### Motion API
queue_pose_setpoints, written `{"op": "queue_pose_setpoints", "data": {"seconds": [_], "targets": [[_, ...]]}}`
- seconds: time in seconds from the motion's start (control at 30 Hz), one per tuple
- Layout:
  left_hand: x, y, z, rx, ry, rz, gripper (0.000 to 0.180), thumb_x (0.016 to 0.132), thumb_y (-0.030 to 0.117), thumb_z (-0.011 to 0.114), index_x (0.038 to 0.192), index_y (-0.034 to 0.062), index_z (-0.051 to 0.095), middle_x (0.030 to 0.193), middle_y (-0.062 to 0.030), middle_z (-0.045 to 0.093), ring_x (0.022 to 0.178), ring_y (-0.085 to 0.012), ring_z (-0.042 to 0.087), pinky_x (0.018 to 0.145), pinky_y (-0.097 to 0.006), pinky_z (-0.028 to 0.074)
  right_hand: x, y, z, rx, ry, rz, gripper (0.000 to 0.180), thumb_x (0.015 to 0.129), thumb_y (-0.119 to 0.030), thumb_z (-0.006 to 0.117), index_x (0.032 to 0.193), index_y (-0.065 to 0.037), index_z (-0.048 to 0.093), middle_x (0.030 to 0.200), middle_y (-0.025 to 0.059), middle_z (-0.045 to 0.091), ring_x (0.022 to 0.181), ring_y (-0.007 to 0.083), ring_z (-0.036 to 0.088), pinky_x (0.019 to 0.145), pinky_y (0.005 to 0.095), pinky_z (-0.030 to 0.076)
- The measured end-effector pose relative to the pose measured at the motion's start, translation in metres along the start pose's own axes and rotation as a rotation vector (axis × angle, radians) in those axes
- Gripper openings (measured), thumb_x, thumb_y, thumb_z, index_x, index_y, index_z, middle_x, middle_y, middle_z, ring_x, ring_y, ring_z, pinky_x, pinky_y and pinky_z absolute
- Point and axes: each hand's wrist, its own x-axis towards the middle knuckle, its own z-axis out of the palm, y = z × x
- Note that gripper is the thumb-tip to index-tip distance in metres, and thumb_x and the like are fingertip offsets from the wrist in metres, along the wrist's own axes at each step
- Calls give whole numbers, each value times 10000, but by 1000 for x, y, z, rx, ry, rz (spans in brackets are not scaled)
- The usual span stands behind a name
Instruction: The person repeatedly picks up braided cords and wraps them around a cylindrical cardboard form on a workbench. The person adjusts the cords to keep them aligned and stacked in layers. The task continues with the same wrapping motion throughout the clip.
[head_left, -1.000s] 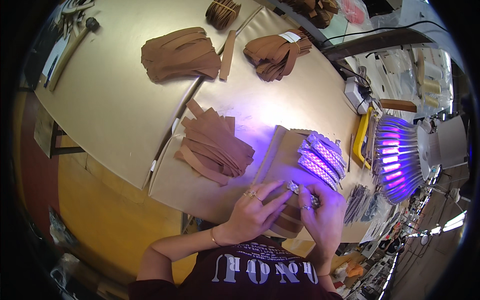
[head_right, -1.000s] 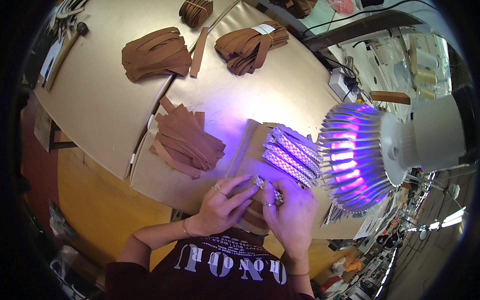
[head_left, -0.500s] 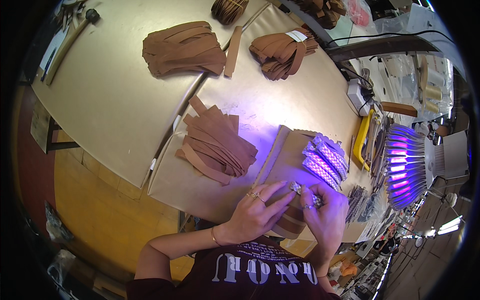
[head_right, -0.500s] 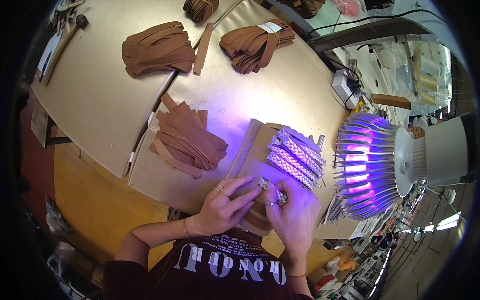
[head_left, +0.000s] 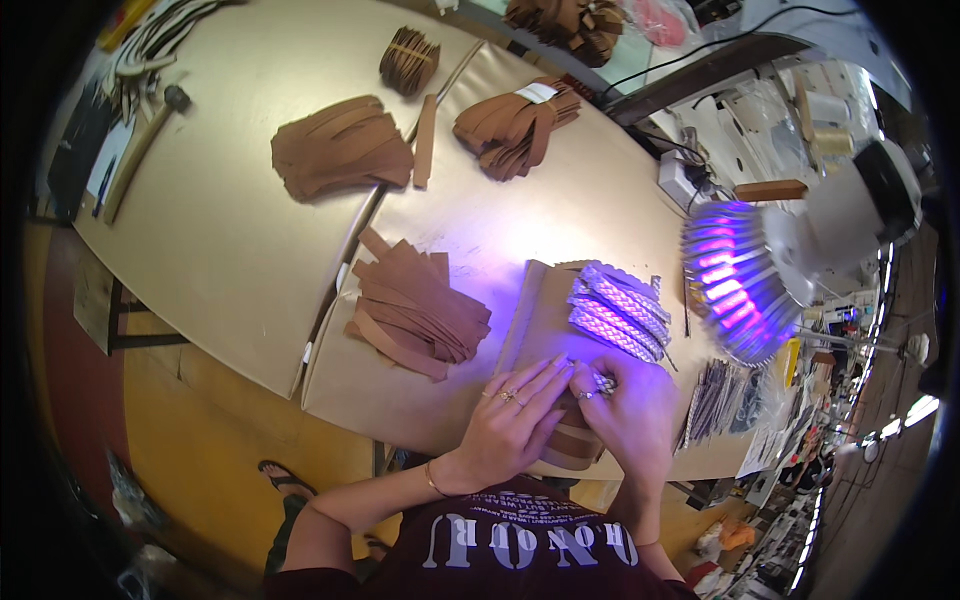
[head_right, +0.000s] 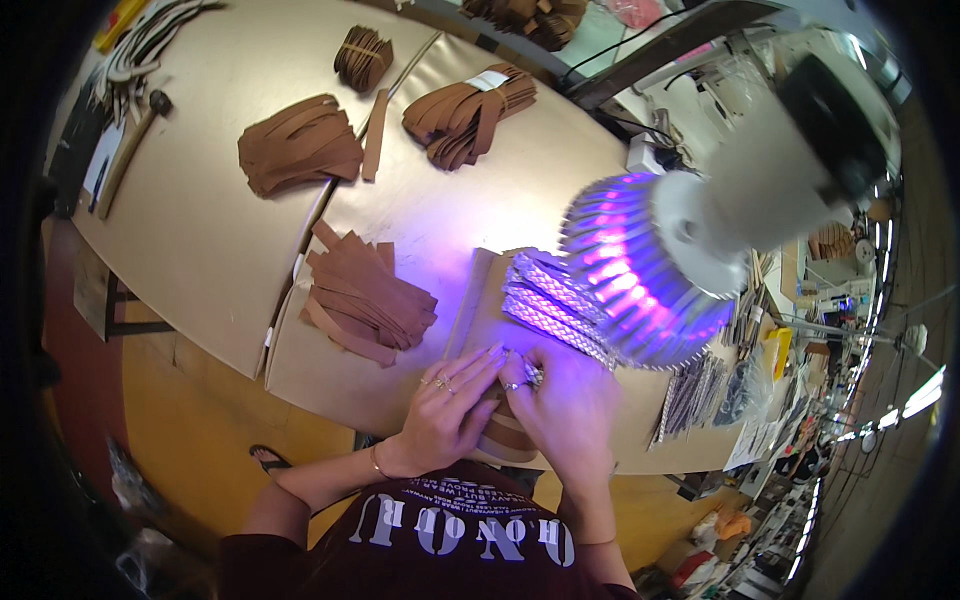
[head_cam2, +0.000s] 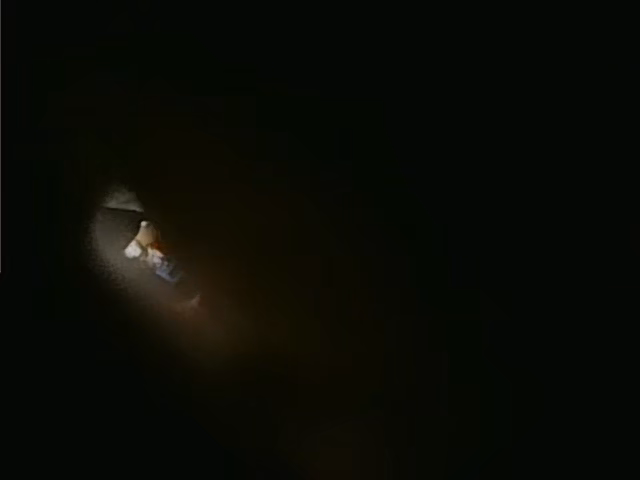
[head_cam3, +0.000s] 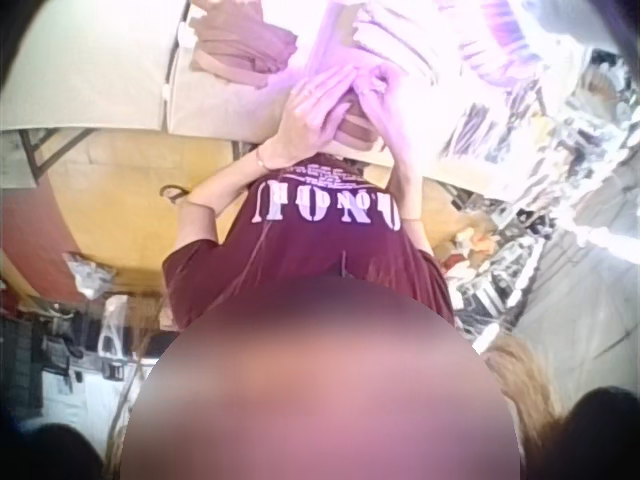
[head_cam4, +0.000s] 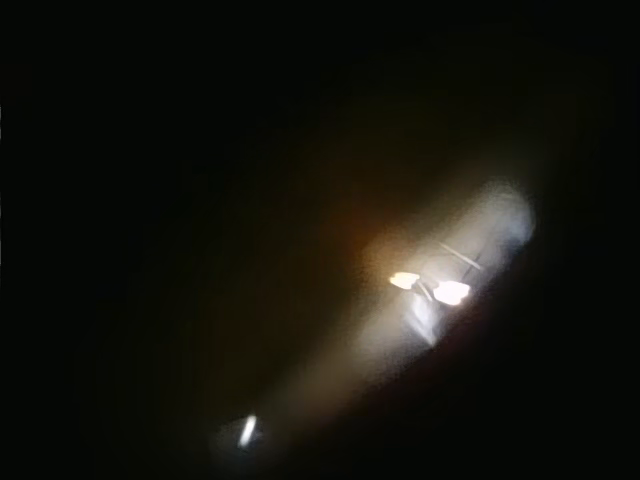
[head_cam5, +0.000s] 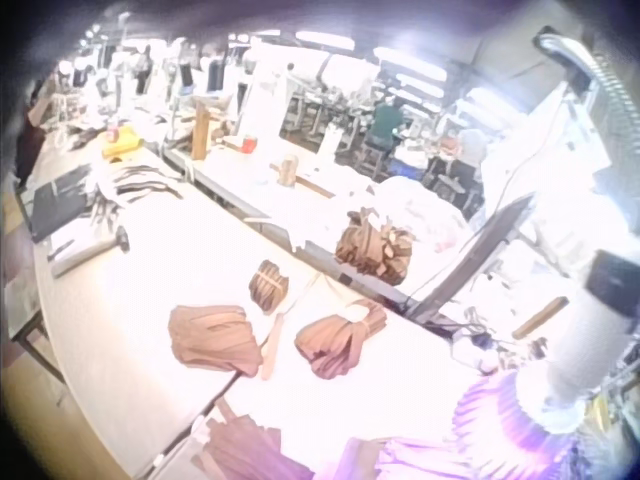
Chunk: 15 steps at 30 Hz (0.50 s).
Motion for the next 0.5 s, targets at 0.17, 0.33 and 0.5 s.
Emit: {"op": "queue_pose_setpoints", "data": {"seconds": [0.17,0.33,0.5], "targets": [[4,-2,-5,48,-39,53,455,886,78,609,1323,-20,529,1321,-184,583,1180,-314,584,991,-426,416,-10,7,-19,77,-32,38,317,857,-360,699,847,-43,702,675,135,671,622,317,663,578,409,493],[6,0,-8,44,-76,34,443,898,94,599,1318,-23,523,1318,-196,581,1170,-329,589,999,-434,411,-17,31,-42,255,-26,103,244,828,-238,763,835,0,707,647,124,669,563,189,645,543,317,468],[9,5,-9,103,-94,69,409,943,138,549,1310,-40,521,1291,-218,593,1139,-346,602,983,-434,415,-19,45,-31,369,53,17,239,845,-210,747,851,25,703,696,138,687,611,177,659,582,305,488]]}}
